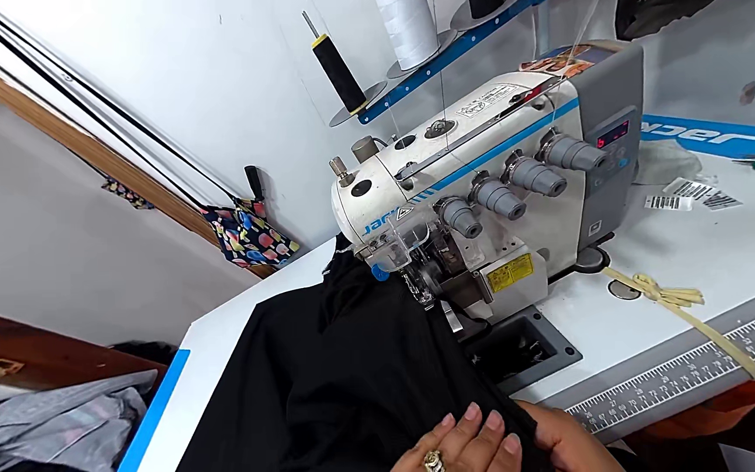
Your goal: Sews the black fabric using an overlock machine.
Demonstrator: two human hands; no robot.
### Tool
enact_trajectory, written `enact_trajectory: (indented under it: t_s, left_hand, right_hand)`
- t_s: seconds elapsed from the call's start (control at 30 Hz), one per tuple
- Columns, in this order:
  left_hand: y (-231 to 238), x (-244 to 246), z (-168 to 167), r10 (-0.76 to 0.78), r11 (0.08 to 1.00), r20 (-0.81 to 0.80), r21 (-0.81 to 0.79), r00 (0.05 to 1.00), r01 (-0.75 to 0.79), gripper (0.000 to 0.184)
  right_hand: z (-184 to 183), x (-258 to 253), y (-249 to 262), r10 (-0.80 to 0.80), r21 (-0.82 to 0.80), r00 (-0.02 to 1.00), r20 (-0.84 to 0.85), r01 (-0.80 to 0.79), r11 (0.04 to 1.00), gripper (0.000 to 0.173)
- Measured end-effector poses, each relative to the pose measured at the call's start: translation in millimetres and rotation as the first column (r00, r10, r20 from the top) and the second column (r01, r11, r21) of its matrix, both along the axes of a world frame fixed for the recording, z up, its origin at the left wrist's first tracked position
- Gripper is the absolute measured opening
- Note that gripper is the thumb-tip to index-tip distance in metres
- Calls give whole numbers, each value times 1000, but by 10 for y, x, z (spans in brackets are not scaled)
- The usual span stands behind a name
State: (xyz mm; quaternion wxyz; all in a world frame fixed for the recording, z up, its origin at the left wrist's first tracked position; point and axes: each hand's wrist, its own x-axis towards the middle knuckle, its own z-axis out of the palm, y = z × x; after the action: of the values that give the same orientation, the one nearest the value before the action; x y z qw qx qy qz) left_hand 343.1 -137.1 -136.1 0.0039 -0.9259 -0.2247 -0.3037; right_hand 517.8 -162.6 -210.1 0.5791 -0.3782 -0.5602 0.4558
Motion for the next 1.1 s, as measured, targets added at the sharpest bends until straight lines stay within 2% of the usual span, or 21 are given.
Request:
enact_trajectory:
  t_s: [0.23,0.43,0.67,0.87,0.97,1.1]
  left_hand:
    - [135,179,-30,201,977,-22,72,979,-199,21]
    - [320,220,8,310,944,-54,135,949,-301,24]
    - [620,54,31,224,964,-17,152,975,-219,21]
    - [833,-65,92,195,965,-81,193,977,-177,28]
    - [839,-84,101,265,957,-82,141,961,-252,36]
    - [1078,-139,111,289,955,-103,-47,952,-294,45]
  right_hand:
    - [38,-170,257,-35,31,982,-184,41,999,21]
    - [-3,-359,497,-39,107,974,-221,64,992,11]
    - [63,-464,608,17,120,985,-171,3,993,9]
    - [91,-497,561,117,99,983,-139,-104,990,11]
    - [99,-500,530,125,137,986,-110,-109,985,12]
    - [106,-538,500,158,131,984,-88,-146,981,19]
